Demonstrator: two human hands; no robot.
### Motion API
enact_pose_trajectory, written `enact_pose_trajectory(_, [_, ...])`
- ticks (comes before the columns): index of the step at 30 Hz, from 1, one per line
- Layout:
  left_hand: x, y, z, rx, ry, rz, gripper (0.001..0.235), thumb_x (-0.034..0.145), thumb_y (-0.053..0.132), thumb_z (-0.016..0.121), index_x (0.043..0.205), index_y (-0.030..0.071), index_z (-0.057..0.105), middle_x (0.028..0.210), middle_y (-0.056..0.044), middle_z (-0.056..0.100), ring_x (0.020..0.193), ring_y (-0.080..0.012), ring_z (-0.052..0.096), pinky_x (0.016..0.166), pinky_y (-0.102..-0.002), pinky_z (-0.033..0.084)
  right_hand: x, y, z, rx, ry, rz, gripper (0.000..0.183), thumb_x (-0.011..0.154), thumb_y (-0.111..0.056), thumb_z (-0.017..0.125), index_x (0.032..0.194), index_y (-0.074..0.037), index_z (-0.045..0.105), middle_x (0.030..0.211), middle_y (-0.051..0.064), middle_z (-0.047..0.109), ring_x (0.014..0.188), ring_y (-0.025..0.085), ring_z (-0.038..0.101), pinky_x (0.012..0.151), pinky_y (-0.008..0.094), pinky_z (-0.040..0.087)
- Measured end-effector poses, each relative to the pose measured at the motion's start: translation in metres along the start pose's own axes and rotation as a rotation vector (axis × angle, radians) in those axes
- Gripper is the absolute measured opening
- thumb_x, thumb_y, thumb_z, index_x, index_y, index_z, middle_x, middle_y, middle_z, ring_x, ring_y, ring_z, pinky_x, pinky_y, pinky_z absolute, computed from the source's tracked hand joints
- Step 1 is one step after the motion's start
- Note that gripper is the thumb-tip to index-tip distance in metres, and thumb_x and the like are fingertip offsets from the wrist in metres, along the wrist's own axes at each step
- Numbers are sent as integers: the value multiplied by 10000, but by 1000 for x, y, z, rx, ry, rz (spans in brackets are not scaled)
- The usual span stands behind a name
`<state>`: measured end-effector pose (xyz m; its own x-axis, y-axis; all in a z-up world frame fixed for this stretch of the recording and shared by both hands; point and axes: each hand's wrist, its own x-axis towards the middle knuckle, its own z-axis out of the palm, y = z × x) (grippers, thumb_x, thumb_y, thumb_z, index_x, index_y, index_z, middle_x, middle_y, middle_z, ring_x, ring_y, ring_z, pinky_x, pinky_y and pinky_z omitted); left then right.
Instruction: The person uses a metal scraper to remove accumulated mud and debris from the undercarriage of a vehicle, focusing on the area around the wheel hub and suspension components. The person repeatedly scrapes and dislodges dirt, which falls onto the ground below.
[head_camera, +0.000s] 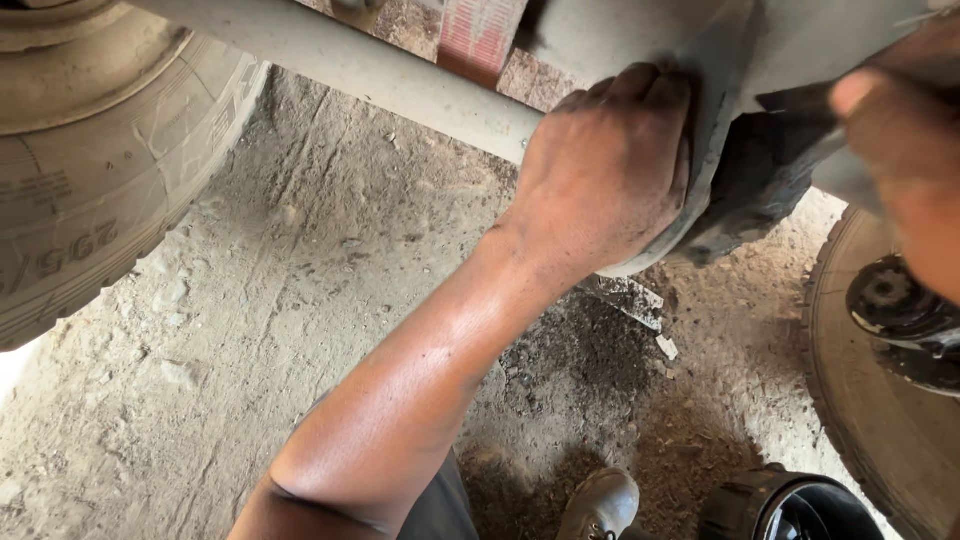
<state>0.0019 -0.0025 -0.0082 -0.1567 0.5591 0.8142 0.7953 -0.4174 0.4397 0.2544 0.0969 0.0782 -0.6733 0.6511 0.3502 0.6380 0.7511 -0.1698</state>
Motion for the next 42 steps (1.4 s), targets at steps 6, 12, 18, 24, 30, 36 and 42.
enact_pose_trajectory(6, [-5,-3,1,-22,119,80,302,1127,165,434,1014,-10,652,861,-151,660,612,-169,624,561,-280,544,-59,203,16,178,42,-23,240,1108,-187,556,1047,43,587,933,129,575,830,218,563,776,330,501])
enact_pose_trajectory(12, [-2,-10,11,-148,93,139,338,1152,232,435,960,49,644,731,-47,578,549,-142,551,505,-270,504,-101,310,43,355,51,-73,271,1134,-218,525,1042,35,551,943,108,537,862,211,528,820,324,478])
enact_pose_trajectory(18, [-6,-12,14,-132,56,116,346,1180,265,412,977,76,619,709,-21,559,520,-91,537,524,-259,481,-97,126,28,222,163,-158,261,1137,-209,521,1048,30,575,922,131,595,822,236,597,783,354,501])
enact_pose_trajectory(24, [-4,-9,6,-219,-6,147,319,1182,182,392,955,39,565,716,-22,562,544,-89,568,495,-242,530,-87,-90,-8,102,218,-120,191,1158,-110,573,1011,12,588,856,143,636,713,206,632,664,317,497])
enact_pose_trajectory(30, [5,-13,-2,-403,-184,91,280,1147,62,369,997,7,599,710,-32,609,476,-57,586,460,-210,490,-74,-137,-38,93,230,-61,206,1179,-11,626,975,-6,602,790,154,677,603,176,668,545,280,493])
enact_pose_trajectory(36, [2,-8,-13,-211,-42,242,225,1085,-82,405,969,-14,585,875,-104,626,703,-161,648,638,-304,574,-97,-125,-52,280,261,127,113,1149,-4,637,1039,3,618,816,77,673,627,101,664,552,227,521])
enact_pose_trajectory(42, [4,-7,-13,-390,-326,-106,291,1049,-51,316,978,9,592,845,-91,628,589,-138,641,561,-264,556,-110,-110,-36,71,328,-9,244,1055,33,702,820,14,638,786,123,683,542,162,625,488,290,469])
